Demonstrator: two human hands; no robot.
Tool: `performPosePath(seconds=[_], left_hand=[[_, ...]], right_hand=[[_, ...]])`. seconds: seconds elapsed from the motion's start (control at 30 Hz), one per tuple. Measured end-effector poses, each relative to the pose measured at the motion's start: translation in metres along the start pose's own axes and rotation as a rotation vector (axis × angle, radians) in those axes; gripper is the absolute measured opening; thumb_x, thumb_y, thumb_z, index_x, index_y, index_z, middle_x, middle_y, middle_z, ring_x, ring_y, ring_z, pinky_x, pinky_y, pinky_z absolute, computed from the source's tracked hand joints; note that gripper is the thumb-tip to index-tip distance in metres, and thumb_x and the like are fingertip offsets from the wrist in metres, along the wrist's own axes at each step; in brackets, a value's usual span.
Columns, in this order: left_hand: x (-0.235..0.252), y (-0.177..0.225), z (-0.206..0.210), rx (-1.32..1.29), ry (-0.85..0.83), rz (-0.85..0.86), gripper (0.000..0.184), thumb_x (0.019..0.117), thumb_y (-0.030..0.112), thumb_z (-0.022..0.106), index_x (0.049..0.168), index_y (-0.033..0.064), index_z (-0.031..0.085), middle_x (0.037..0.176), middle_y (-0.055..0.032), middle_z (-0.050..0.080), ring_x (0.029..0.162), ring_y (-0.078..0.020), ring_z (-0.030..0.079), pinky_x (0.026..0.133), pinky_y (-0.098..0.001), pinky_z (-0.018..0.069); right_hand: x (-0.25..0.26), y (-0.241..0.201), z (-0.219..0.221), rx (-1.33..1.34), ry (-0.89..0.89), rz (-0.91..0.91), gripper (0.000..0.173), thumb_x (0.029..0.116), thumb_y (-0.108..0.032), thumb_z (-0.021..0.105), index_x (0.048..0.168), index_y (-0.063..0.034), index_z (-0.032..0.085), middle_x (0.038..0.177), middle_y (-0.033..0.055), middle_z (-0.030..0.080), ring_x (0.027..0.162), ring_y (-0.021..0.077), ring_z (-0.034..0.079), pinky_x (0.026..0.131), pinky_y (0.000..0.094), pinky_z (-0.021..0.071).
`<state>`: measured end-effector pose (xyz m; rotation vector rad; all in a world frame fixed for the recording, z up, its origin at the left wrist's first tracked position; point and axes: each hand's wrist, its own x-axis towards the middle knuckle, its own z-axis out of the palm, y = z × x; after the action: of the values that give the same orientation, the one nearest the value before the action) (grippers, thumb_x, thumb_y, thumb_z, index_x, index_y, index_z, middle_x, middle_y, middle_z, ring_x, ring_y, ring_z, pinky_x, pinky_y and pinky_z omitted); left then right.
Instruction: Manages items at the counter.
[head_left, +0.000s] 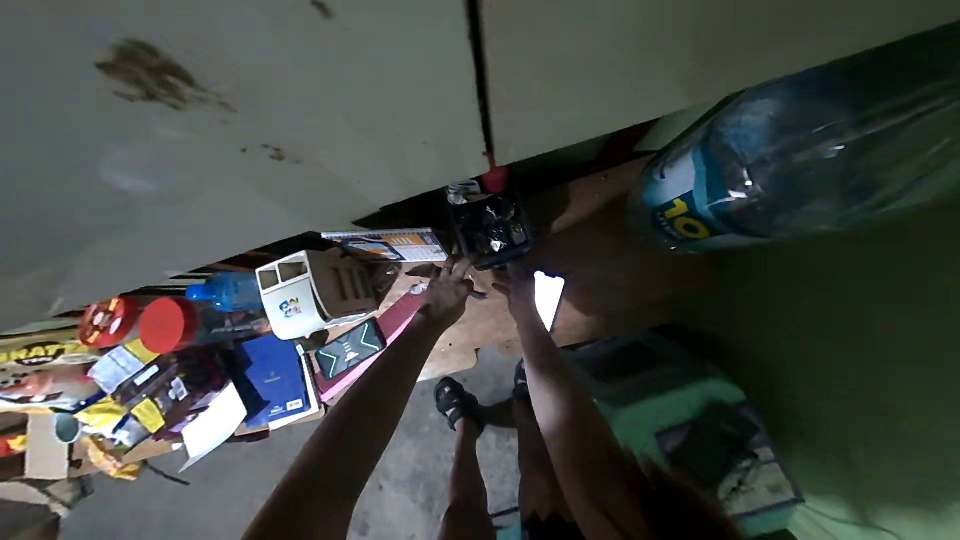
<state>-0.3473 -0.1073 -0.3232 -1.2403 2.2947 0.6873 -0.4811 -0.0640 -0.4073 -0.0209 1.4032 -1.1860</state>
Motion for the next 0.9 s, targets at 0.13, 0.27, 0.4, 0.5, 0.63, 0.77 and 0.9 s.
performPosePath(seconds=[0.13,0.27,0.4,0.5,0.63,0.77,0.9], left_hand=[[0.017,0.006,-0.005,-0.077,0.079,-0.047,0.019,0.0933,-0.004,0.063,0.109,-0.0035,0.072,0.157,-0.0158,0.040,0.143,-0.0431,0.038,0.107,-0.0582,0.0434],[0.028,-0.002,-0.007,-0.066,0.073,-0.043,0.018,0.0891,-0.006,0.066,0.106,-0.0040,0.072,0.155,-0.0145,0.043,0.138,-0.0427,0.044,0.103,-0.0587,0.0457],[0.026,-0.005,-0.011,-0.042,0.045,-0.024,0.018,0.0900,-0.005,0.065,0.107,-0.0031,0.071,0.154,-0.0153,0.044,0.136,-0.0419,0.047,0.103,-0.0582,0.0458],[0.025,-0.003,-0.013,-0.034,0.030,-0.020,0.019,0.0894,-0.005,0.066,0.108,-0.0042,0.071,0.155,-0.0165,0.042,0.139,-0.0415,0.044,0.107,-0.0552,0.0439],[0.026,-0.003,-0.014,0.023,0.007,-0.021,0.022,0.0860,-0.006,0.069,0.108,-0.0058,0.070,0.154,-0.0177,0.042,0.139,-0.0411,0.044,0.109,-0.0529,0.0433],[0.027,-0.006,-0.011,0.010,0.033,-0.013,0.025,0.0844,-0.008,0.068,0.109,-0.0052,0.071,0.153,-0.0167,0.044,0.138,-0.0414,0.044,0.110,-0.0552,0.0414],[0.028,-0.003,-0.012,-0.007,0.034,-0.052,0.027,0.0850,-0.008,0.068,0.112,-0.0045,0.070,0.155,-0.0151,0.043,0.138,-0.0412,0.045,0.109,-0.0562,0.0420]], right_hand=[[-0.005,0.004,0.001,-0.043,0.012,-0.042,0.031,0.1082,-0.008,0.047,0.136,0.0055,0.049,0.117,0.0205,0.060,0.090,0.0209,0.063,0.077,0.0349,0.0551],[-0.023,0.019,-0.012,-0.201,0.044,-0.051,0.032,0.1088,-0.007,0.044,0.136,0.0082,0.050,0.107,0.0221,0.063,0.084,0.0222,0.065,0.077,0.0355,0.0566],[-0.052,0.022,-0.018,-0.093,0.126,0.073,0.032,0.1087,-0.006,0.044,0.136,0.0112,0.047,0.106,0.0209,0.059,0.083,0.0176,0.061,0.076,0.0297,0.0543],[-0.053,0.018,-0.016,-0.070,0.138,0.077,0.029,0.1085,-0.005,0.044,0.131,0.0128,0.049,0.103,0.0204,0.060,0.082,0.0165,0.062,0.077,0.0284,0.0546],[-0.029,0.014,-0.007,-0.099,0.059,-0.023,0.029,0.1060,0.001,0.046,0.132,0.0127,0.049,0.105,0.0209,0.061,0.082,0.0180,0.064,0.077,0.0312,0.0557],[-0.002,0.001,0.007,0.074,-0.037,-0.082,0.033,0.1021,0.005,0.048,0.135,0.0051,0.048,0.115,0.0170,0.061,0.092,0.0191,0.065,0.076,0.0347,0.0577],[0.001,0.012,-0.004,0.035,0.012,0.099,0.040,0.1111,-0.010,0.038,0.148,0.0037,0.038,0.144,0.0290,0.047,0.117,0.0365,0.060,0.093,0.0475,0.0534]])
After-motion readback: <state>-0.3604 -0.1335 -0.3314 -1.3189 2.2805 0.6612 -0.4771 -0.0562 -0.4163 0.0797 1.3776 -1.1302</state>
